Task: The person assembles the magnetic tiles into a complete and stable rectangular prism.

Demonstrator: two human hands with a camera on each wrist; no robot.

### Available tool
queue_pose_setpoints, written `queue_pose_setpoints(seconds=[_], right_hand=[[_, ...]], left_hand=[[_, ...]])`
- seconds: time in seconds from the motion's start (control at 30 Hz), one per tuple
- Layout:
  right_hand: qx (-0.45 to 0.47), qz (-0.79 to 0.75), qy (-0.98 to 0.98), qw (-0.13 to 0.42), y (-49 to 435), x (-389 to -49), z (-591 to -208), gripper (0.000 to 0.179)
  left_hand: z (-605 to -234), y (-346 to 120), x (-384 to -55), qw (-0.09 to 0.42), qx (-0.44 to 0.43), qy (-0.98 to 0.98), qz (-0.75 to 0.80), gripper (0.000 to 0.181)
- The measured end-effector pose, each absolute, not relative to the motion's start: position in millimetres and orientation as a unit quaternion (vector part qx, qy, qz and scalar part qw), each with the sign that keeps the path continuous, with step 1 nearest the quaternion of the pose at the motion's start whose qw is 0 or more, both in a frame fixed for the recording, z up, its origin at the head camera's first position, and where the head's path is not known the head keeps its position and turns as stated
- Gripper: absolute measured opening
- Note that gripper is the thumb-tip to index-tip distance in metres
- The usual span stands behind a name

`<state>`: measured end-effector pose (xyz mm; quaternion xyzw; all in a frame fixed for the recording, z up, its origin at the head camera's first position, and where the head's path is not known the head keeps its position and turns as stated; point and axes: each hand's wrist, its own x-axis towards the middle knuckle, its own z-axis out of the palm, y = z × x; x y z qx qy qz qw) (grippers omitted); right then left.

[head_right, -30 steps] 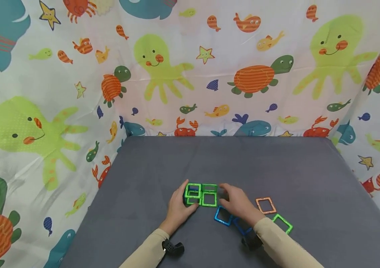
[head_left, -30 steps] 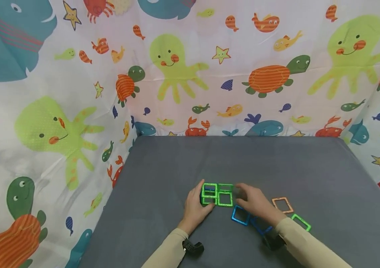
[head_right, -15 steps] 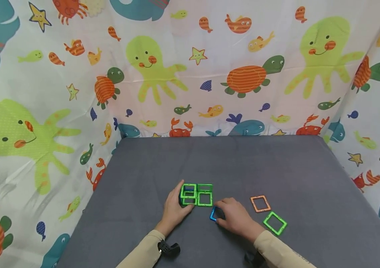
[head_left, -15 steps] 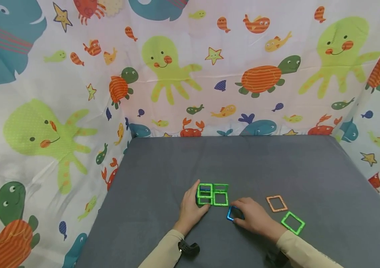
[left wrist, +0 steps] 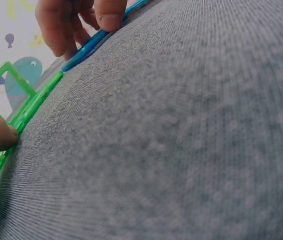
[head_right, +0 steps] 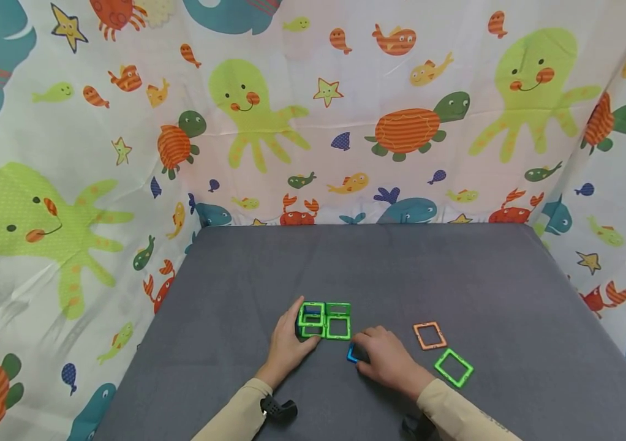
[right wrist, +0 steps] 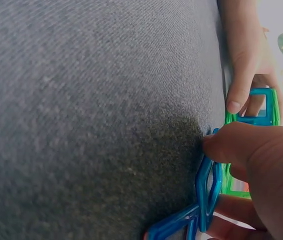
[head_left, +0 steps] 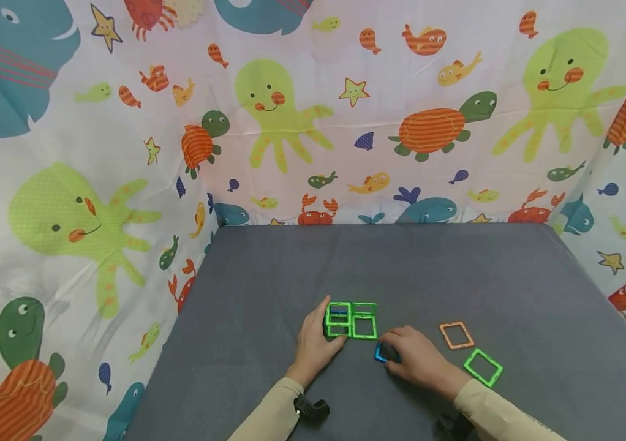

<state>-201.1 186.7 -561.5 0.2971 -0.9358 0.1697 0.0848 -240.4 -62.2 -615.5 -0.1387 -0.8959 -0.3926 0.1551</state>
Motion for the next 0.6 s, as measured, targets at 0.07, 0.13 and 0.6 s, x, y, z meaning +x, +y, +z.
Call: queue_pose_setpoints(seconds=[0.07, 0.13, 0.6], right_hand=[[0.299, 0.176, -0.934, 0.085, 187, -202, -562, 0.034], [0.305, 0.178, -0.931, 0.089, 188, -204, -562, 0.033], [0.353, 0.171, -0.908, 0.148, 175, -227, -530, 0.031]], left_hand=[[-616, -62, -241, 0.159, -0.139, -0.895, -0.393, 0.087], [-617, -62, -241, 0.161, -0.139, -0.895, -0.392, 0.086], [-618, -62, -242, 0.174, -0.143, -0.898, -0.378, 0.086]])
